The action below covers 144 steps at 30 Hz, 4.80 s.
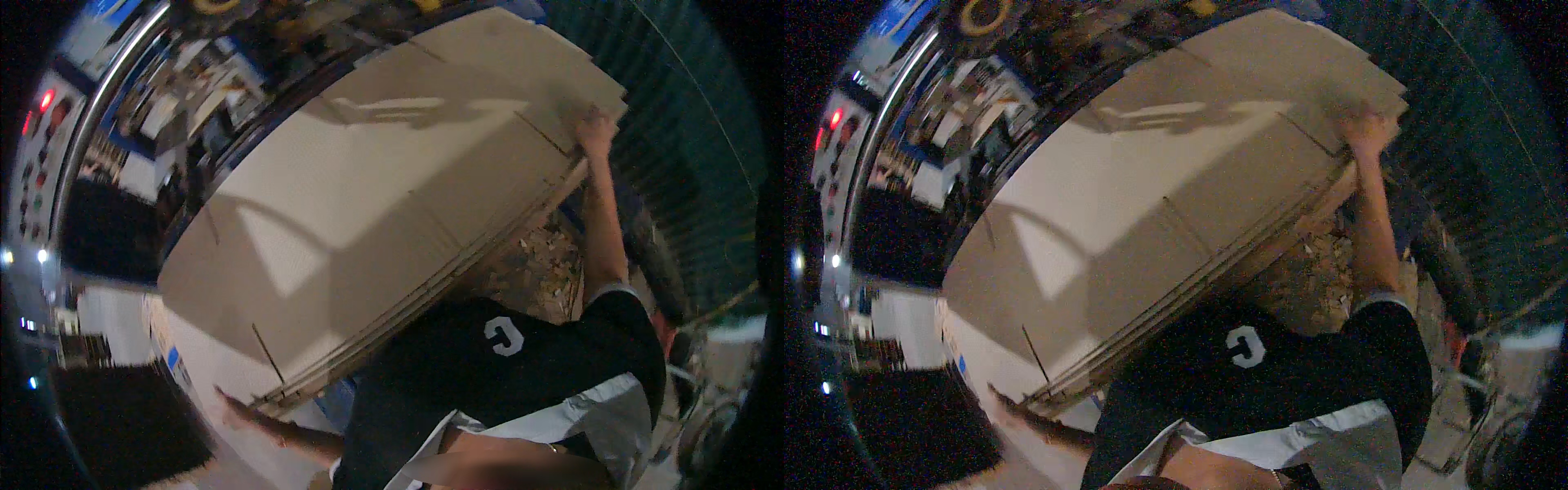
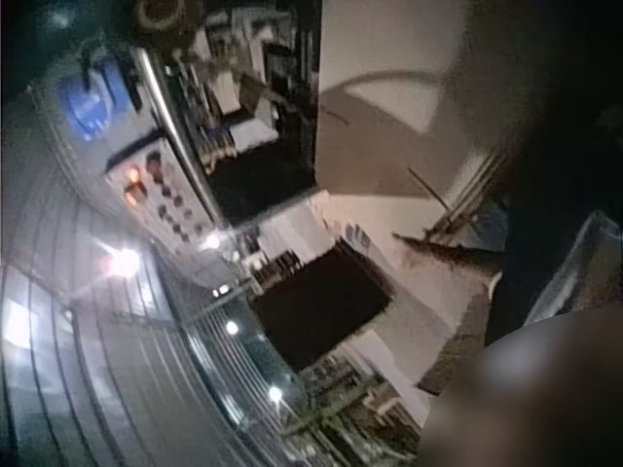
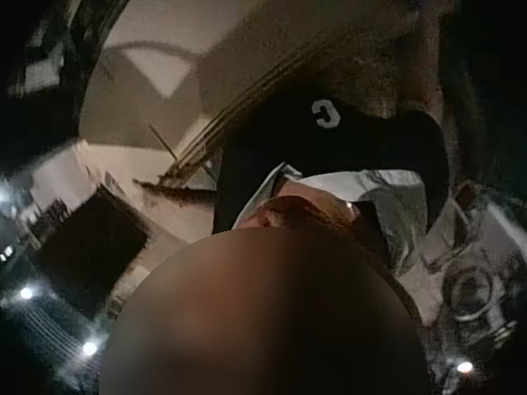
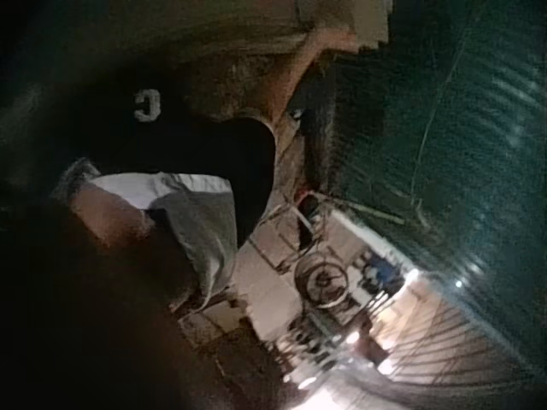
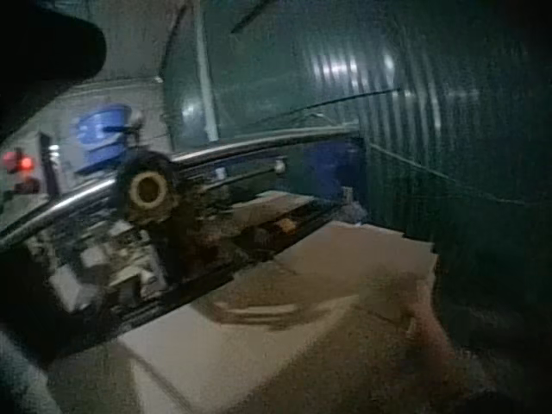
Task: The person repeatedly picks up flat cardboard sheets from a stack and places them onto a machine or conveyor. The hands align and transfer each sheet one at a time in a continuous loop.
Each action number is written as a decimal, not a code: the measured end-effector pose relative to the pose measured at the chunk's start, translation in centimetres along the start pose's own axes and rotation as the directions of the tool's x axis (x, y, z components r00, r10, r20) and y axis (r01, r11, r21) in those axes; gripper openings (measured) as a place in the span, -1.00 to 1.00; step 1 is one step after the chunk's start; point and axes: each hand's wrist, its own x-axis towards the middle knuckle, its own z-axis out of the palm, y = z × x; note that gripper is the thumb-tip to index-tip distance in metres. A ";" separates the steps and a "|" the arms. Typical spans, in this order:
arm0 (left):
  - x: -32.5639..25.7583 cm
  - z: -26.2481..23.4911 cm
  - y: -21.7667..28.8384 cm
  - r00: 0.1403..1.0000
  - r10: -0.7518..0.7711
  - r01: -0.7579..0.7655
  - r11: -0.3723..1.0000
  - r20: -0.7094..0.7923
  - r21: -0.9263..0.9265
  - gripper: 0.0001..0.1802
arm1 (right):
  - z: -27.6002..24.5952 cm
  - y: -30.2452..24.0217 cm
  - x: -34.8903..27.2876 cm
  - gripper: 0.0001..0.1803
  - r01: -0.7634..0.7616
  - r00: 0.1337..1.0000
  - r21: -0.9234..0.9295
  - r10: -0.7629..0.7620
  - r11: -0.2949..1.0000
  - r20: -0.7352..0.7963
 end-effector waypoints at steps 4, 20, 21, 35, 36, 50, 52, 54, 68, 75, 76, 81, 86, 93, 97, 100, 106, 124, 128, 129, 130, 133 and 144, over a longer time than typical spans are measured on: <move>2.7 -0.4 -2.2 0.975 -0.070 -0.098 0.716 -0.211 -0.691 -0.35 | 0.9 1.0 2.5 -0.43 -0.071 0.922 0.550 0.266 0.832 -0.283; -4.7 -2.6 -1.0 0.934 0.324 0.082 0.221 0.152 -0.972 -0.73 | -17.6 -6.1 -16.6 -0.74 0.453 0.796 0.849 -0.551 0.271 -0.249; -6.5 -3.1 -0.1 0.851 0.493 0.025 0.304 0.179 -0.952 -0.72 | -17.2 -6.7 -16.7 -0.78 0.563 0.694 0.772 -0.676 0.296 -0.247; -8.4 -1.6 8.5 0.041 0.959 -0.796 0.201 0.280 -0.571 -0.56 | -12.0 -13.0 -11.5 -0.60 0.664 0.209 0.744 -0.974 0.076 -0.087; -7.9 -1.1 9.0 0.051 0.966 -0.784 0.195 0.252 -0.589 -0.56 | -11.4 -14.0 -10.4 -0.57 0.699 0.172 0.711 -0.983 0.079 -0.059; -2.4 11.2 24.0 0.172 0.983 -0.836 0.116 -0.056 -0.537 -0.27 | -2.8 -27.2 -0.6 -0.37 0.789 0.309 0.519 -0.943 0.329 0.127; -2.1 11.6 25.4 0.209 0.977 -0.888 0.173 -0.038 -0.425 -0.25 | -3.1 -28.9 -0.5 -0.38 0.778 0.432 0.438 -0.890 0.450 0.148; -2.0 10.9 25.7 0.297 0.951 -0.906 0.310 0.086 -0.287 -0.22 | -4.4 -28.6 -0.6 -0.39 0.846 0.401 0.343 -0.911 0.409 0.096; 0.9 4.6 -8.5 0.955 0.290 -0.291 0.856 0.069 0.427 -0.30 | -1.3 4.2 -0.9 -0.28 0.113 0.930 -0.079 -0.077 0.990 0.360; 0.4 0.5 -0.8 0.998 0.018 -0.001 0.969 0.067 -0.247 -0.24 | 3.9 5.5 1.9 -0.41 0.345 0.938 -0.175 -0.334 0.922 0.092; 0.8 -1.0 0.3 0.998 0.058 -0.050 0.949 0.018 -0.311 -0.25 | 3.8 5.3 2.0 -0.42 0.325 0.946 -0.233 -0.312 0.917 0.090; 5.0 -4.2 1.5 0.910 0.109 -0.412 0.366 -0.401 -0.834 -0.38 | 1.1 2.5 3.2 -0.52 0.165 0.980 0.727 -0.029 0.667 -0.196; 8.4 -0.2 -2.3 0.843 0.474 -0.521 0.836 -0.255 -0.170 -0.54 | -6.9 -1.8 4.3 -0.50 -0.222 0.955 0.960 0.158 -0.172 0.250; -0.7 -3.2 -3.2 0.937 0.290 0.147 0.177 0.195 -0.973 -0.62 | -20.8 -5.7 -8.4 -0.43 0.156 0.985 0.788 -0.037 0.596 -0.167; -6.2 -4.9 -0.9 0.832 0.495 0.085 0.329 0.249 -0.940 -0.57 | -20.2 -8.1 -14.8 -0.59 0.666 0.635 0.593 -0.761 0.453 -0.133; -8.3 -4.5 2.5 0.462 0.886 -0.600 0.349 0.044 -0.720 -0.52 | -18.7 -10.1 -16.0 -0.69 0.747 0.172 0.661 -0.982 0.075 -0.083; -10.0 -4.5 6.5 0.088 0.949 -0.796 0.250 0.303 -0.552 -0.42 | -16.9 -12.4 -14.4 -0.62 0.707 0.102 0.706 -0.982 -0.042 -0.160; -3.0 9.1 19.9 0.157 0.987 -0.807 0.102 -0.045 -0.582 -0.30 | -5.1 -26.3 -2.5 -0.34 0.641 0.138 0.703 -0.947 0.309 0.290; -1.2 12.7 24.7 0.211 0.975 -0.921 0.221 0.067 -0.322 -0.20 | -3.1 -30.5 -1.8 -0.33 0.807 0.289 0.515 -0.954 0.290 0.085; -1.1 12.8 25.4 0.235 0.966 -0.947 0.253 0.107 -0.197 -0.20 | -3.4 -31.1 -1.9 -0.32 0.871 0.314 0.388 -0.949 0.302 0.034; -1.0 12.5 25.7 0.265 0.954 -0.959 0.276 0.140 -0.067 -0.19 | -3.9 -31.0 -2.1 -0.31 0.903 0.344 0.252 -0.937 0.349 0.064; -0.9 9.3 21.9 0.299 0.953 -0.899 0.300 0.054 -0.318 -0.16 | -6.4 -27.1 -2.3 -0.33 0.829 0.288 0.443 -0.939 0.342 0.187; 1.0 1.4 -5.5 0.983 0.174 -0.184 0.932 0.062 0.312 -0.30 | -3.8 1.3 -1.6 -0.37 0.070 0.937 0.042 -0.081 0.997 0.340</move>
